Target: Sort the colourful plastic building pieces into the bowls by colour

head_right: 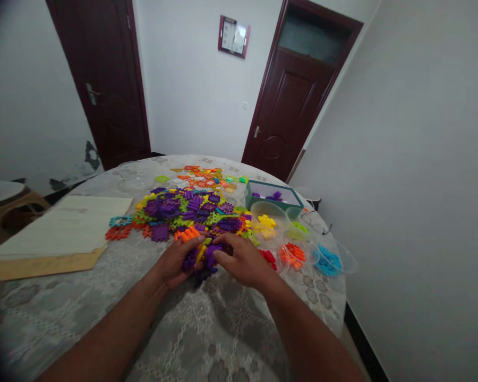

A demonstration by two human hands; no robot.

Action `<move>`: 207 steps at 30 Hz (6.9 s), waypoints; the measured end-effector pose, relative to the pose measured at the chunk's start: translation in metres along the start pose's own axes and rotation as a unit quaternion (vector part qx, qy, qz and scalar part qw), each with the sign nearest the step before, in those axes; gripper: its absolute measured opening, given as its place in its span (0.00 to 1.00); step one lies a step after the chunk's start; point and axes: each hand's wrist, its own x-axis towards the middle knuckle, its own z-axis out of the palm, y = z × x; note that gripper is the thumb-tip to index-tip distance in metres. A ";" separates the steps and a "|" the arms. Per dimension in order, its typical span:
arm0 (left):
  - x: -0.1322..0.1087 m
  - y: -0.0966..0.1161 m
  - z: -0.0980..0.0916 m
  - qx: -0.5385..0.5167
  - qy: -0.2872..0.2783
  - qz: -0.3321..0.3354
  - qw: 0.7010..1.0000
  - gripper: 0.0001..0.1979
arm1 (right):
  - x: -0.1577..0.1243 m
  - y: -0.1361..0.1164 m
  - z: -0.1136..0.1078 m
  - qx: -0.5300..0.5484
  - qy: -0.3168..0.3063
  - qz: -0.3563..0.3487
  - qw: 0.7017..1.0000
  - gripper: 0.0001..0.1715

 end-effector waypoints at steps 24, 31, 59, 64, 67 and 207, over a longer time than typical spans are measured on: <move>-0.007 0.000 0.001 0.071 -0.066 -0.050 0.994 0.22 | 0.015 0.071 -0.081 0.055 0.206 0.078 0.974 0.21; -0.012 -0.001 0.001 0.101 -0.154 -0.083 0.979 0.24 | 0.000 0.028 -0.030 -0.004 0.076 -0.001 0.997 0.19; -0.007 0.005 -0.006 0.171 -0.183 -0.156 0.956 0.18 | -0.058 0.073 -0.092 0.219 0.243 0.133 0.935 0.17; -0.006 0.004 -0.006 0.176 -0.160 -0.157 0.958 0.20 | -0.073 0.091 -0.099 0.257 0.265 0.171 0.914 0.19; -0.008 0.000 -0.001 0.184 -0.140 -0.147 0.962 0.23 | -0.076 0.085 -0.087 0.279 0.241 0.169 0.914 0.18; -0.006 -0.007 0.013 0.120 -0.111 0.007 0.987 0.37 | -0.021 0.008 -0.011 -0.062 0.128 -0.021 0.990 0.10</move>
